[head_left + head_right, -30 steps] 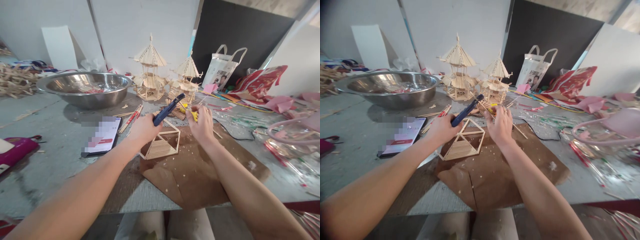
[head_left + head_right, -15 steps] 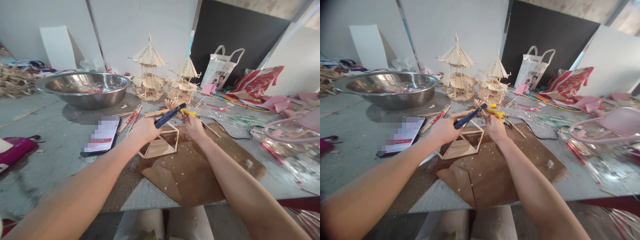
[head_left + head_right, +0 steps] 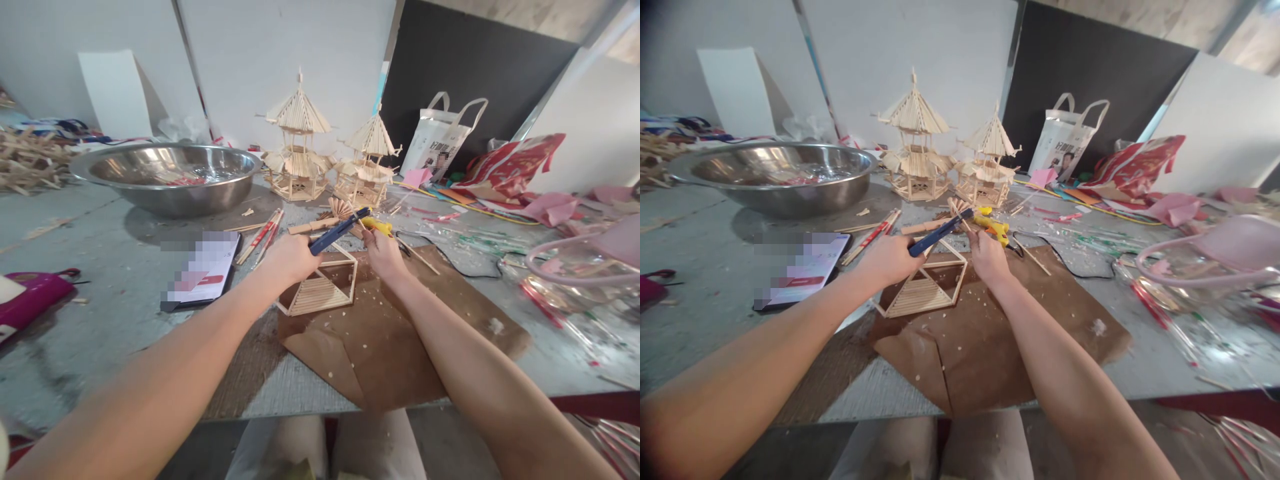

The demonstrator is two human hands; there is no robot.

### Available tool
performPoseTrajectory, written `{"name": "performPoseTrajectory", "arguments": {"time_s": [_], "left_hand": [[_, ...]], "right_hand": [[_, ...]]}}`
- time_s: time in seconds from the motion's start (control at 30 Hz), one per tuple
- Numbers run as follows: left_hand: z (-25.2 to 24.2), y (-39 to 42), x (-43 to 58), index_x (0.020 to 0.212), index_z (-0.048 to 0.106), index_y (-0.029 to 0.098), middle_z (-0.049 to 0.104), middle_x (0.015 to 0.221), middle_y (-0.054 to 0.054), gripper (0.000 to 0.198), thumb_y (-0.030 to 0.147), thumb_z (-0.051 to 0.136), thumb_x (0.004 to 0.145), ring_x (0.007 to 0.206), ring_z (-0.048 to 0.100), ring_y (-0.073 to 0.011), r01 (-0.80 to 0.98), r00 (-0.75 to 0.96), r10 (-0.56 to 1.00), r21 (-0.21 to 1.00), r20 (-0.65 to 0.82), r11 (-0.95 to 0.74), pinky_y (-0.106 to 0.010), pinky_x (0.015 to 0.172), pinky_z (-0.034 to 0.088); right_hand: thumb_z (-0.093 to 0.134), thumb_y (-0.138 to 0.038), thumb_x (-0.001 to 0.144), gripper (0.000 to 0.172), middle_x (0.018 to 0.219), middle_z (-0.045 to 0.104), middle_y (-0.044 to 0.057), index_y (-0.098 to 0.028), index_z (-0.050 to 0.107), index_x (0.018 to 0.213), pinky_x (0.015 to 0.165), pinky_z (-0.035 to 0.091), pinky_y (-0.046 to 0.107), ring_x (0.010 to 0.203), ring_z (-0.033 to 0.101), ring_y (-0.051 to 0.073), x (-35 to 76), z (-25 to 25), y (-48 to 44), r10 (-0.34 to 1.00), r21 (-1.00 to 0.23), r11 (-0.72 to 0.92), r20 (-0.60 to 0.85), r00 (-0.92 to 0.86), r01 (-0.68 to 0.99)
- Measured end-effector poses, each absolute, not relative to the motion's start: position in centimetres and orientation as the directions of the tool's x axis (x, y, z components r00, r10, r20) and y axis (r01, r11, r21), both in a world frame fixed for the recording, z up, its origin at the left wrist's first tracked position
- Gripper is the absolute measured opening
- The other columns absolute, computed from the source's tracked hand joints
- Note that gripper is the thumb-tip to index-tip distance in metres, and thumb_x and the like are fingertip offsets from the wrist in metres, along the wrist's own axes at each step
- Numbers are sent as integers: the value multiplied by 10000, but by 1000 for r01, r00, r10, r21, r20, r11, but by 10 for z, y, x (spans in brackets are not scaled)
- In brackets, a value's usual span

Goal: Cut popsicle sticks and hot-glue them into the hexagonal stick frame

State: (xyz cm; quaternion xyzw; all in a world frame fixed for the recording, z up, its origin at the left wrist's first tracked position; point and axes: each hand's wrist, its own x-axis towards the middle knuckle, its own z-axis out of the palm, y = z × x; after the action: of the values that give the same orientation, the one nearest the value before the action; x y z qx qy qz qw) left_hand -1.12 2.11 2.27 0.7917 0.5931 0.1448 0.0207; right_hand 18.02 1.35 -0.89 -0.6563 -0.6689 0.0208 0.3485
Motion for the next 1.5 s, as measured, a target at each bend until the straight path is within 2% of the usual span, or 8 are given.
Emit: {"name": "performPoseTrajectory", "arguments": {"time_s": [0.27,0.7,1.07,1.5], "left_hand": [[24,22,-11,824,650,179,655,770,-120,375,432,416,674,691,594,-233,949,260,953,142,155,-282,-312,598,438],[25,24,-12,852,652,161,652,789,-136,405,437,413,677,681,591,-235,943,271,953,160,133,-290,-312,574,432],[23,26,-13,812,654,173,651,733,-120,388,448,424,665,635,589,-226,945,273,953,149,134,-292,-292,523,418],[25,26,-11,833,653,181,654,783,-114,401,452,418,655,673,590,-216,955,252,962,136,103,-265,-283,568,429]], "right_hand": [[231,-432,827,365,571,495,36,-213,398,587,581,344,282,627,495,188,180,-14,18,865,-483,169,491,106,859],[227,-402,830,344,556,465,26,-219,333,559,613,352,288,626,481,182,179,-14,18,856,-469,183,508,95,864],[221,-404,828,364,568,490,34,-216,404,576,631,367,304,640,491,190,179,-14,18,871,-475,161,481,102,865],[212,-421,827,372,591,507,38,-216,420,597,670,364,311,678,509,197,179,-14,18,891,-479,141,443,100,867]]}}
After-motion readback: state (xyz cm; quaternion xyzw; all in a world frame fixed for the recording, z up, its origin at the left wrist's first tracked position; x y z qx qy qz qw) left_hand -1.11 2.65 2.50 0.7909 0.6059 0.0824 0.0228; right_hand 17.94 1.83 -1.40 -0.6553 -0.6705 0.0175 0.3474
